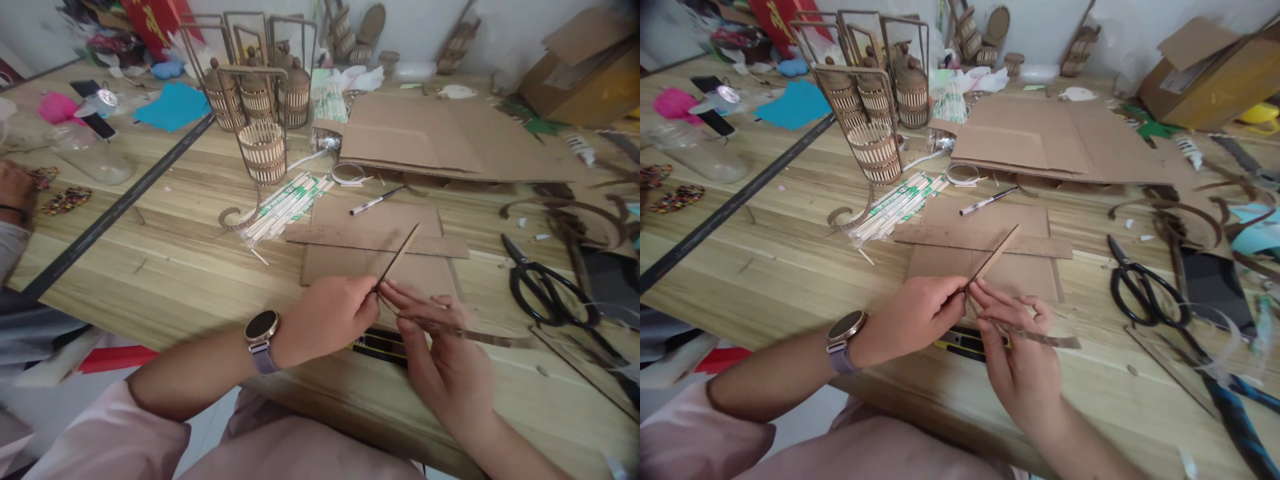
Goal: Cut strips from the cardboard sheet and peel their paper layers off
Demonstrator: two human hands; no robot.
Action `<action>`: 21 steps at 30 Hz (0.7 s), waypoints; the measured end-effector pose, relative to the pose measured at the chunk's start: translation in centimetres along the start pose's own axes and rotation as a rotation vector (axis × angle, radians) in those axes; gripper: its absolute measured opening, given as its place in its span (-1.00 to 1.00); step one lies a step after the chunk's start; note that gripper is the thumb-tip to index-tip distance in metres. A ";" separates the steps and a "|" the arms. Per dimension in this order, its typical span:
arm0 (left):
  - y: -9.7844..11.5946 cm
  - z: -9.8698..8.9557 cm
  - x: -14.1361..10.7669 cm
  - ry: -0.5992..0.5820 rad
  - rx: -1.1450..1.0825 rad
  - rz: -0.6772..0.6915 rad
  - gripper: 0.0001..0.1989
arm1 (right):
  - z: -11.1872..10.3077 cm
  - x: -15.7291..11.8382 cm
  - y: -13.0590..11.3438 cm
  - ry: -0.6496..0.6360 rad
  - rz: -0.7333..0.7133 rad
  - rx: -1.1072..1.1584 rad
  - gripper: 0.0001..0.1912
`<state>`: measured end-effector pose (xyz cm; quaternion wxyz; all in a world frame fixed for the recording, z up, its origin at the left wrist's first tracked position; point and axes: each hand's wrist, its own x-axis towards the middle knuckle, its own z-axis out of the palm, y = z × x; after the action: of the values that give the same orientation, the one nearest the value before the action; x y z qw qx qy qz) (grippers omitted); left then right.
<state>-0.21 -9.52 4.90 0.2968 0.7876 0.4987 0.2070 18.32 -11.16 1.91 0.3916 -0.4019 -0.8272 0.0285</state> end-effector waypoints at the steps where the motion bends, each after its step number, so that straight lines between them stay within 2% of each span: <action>1: 0.0 0.0 0.0 -0.003 0.007 -0.015 -0.80 | 0.1 0.0 -0.1 -0.004 -0.001 0.002 -0.89; 10: -0.3 -0.2 -0.1 0.006 0.014 -0.030 -0.84 | -0.2 -0.1 -0.3 -0.036 0.025 -0.025 -0.70; 17: -0.2 -0.6 0.1 -0.019 -0.021 0.030 -0.82 | -0.2 0.1 -0.3 -0.026 0.033 0.017 -0.72; 21: 0.0 -0.7 0.1 -0.023 0.029 0.026 -0.79 | -0.2 0.3 -0.5 -0.037 0.007 -0.041 -0.63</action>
<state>-0.62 -9.29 5.37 0.2885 0.8006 0.4878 0.1947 18.00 -11.30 2.39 0.3677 -0.4122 -0.8333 0.0207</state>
